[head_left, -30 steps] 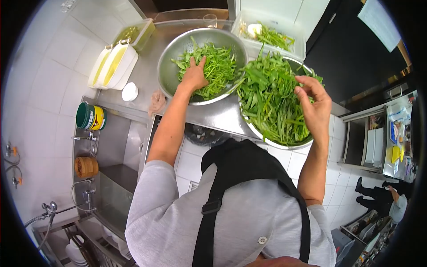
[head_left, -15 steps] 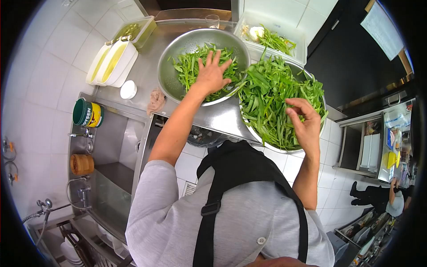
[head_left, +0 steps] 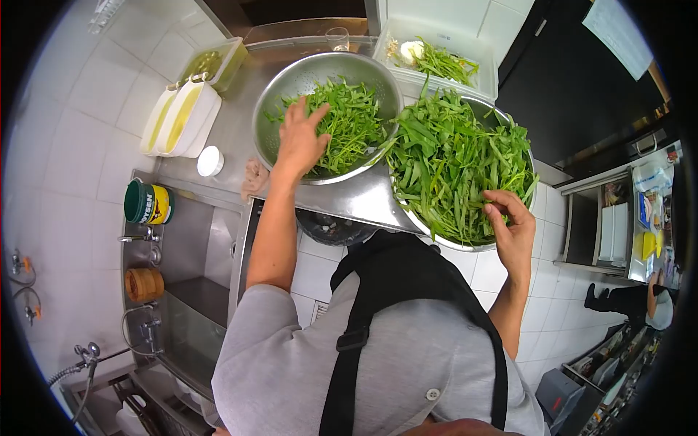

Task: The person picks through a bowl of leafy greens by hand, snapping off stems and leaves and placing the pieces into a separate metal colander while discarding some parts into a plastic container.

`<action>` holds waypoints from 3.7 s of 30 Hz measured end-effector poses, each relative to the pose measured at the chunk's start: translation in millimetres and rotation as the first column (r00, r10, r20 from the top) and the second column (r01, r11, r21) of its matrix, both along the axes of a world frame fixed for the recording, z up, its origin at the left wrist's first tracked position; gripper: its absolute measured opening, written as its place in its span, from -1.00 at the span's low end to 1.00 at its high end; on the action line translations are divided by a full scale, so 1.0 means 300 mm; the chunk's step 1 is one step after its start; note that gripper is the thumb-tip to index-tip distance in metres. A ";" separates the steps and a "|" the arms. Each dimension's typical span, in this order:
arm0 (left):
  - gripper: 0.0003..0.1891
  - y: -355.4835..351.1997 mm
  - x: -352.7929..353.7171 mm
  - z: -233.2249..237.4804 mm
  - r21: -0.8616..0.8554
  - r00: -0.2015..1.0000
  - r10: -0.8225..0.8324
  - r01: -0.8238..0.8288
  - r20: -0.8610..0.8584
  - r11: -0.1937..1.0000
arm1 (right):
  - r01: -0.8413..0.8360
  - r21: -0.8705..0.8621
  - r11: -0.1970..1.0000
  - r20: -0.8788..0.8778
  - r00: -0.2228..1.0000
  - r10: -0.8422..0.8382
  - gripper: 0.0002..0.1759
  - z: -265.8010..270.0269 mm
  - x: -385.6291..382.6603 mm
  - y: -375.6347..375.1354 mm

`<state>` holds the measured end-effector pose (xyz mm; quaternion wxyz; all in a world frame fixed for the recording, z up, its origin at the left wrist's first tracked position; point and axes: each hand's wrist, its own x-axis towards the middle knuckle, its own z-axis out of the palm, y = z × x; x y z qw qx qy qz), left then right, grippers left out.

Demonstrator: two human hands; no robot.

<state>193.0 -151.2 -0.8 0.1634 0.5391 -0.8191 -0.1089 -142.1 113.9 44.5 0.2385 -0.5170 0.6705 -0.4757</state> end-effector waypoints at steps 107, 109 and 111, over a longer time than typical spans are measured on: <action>-0.73 0.454 -0.563 0.043 0.349 0.062 0.474 0.761 -0.879 0.547 | 0.450 0.051 0.891 -0.196 0.880 -0.433 -0.83 -0.215 -0.096 0.013; -0.74 0.471 -0.561 0.042 0.338 0.057 0.504 0.805 -0.862 0.488 | 0.484 0.029 0.875 -0.072 0.874 -0.481 -0.88 -0.218 -0.106 0.001; -0.75 0.478 -0.550 0.038 0.338 0.066 0.536 0.839 -0.842 0.427 | 0.460 -0.018 0.888 0.060 0.887 -0.458 -0.89 -0.205 -0.129 0.003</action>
